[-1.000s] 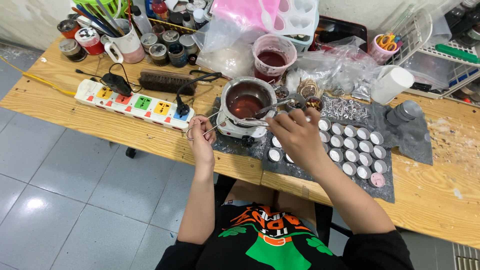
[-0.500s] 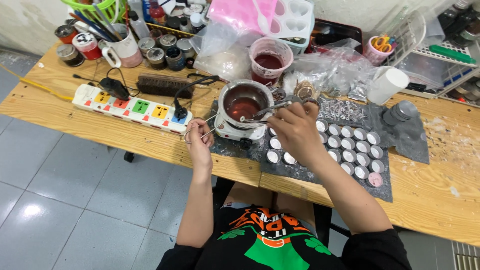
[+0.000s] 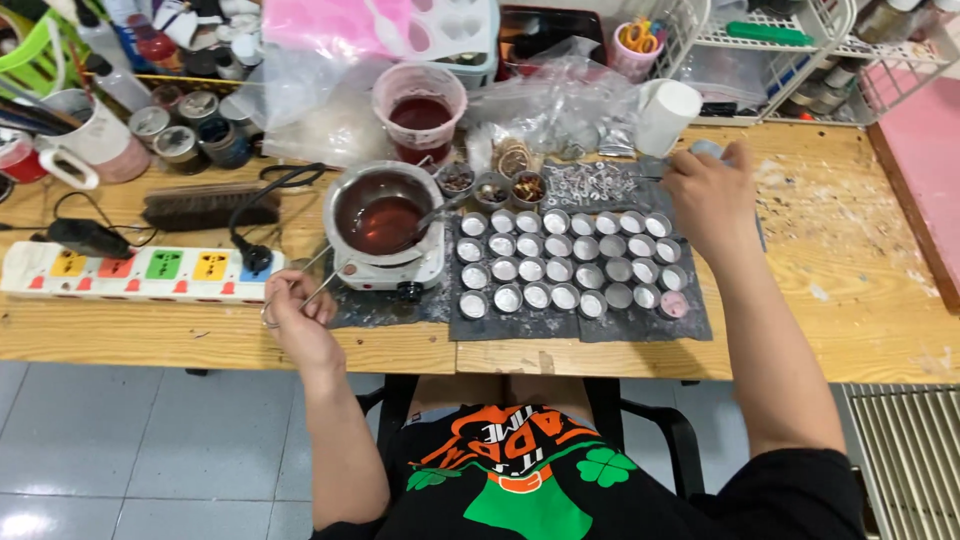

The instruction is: Melting wax pellets in a small pot and pouring them onto a surface to create seals.

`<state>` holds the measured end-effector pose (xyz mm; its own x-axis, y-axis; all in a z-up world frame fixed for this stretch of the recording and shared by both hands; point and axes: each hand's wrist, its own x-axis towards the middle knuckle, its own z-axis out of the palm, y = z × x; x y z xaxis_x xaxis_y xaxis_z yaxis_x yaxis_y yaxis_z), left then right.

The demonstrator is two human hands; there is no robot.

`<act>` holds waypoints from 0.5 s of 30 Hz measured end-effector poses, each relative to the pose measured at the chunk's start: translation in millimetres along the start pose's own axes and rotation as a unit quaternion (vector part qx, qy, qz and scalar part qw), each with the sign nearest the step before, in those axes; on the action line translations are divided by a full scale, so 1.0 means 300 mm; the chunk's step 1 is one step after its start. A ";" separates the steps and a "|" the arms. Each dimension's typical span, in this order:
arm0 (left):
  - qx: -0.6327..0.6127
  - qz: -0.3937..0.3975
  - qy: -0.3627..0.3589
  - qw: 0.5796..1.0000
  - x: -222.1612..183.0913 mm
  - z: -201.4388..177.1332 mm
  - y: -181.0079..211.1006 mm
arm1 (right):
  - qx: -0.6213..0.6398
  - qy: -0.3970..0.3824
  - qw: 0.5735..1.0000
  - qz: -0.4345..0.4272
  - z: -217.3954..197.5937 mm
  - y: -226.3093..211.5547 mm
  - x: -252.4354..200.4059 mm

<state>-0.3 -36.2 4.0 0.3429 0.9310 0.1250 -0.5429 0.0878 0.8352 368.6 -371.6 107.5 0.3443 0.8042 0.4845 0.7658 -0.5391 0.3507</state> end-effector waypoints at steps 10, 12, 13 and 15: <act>-0.008 -0.018 0.012 1.000 -0.012 0.019 0.011 | -0.209 -0.106 0.963 -0.130 0.275 0.032 0.110; -0.016 -0.023 0.012 1.000 -0.013 0.017 0.012 | -0.213 -0.168 0.950 -0.154 0.299 0.021 0.128; -0.015 -0.024 0.010 1.000 -0.012 0.014 0.012 | -0.212 -0.169 0.950 -0.152 0.302 0.019 0.131; -0.012 -0.021 0.008 1.000 -0.012 0.009 0.010 | -0.205 -0.149 0.951 -0.178 0.307 0.018 0.140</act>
<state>-1.0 -40.1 7.5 0.3534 0.9320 0.0802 -0.5459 0.1359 0.8268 437.2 -317.8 56.0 0.2885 0.9561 0.0507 0.6065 -0.2235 0.7630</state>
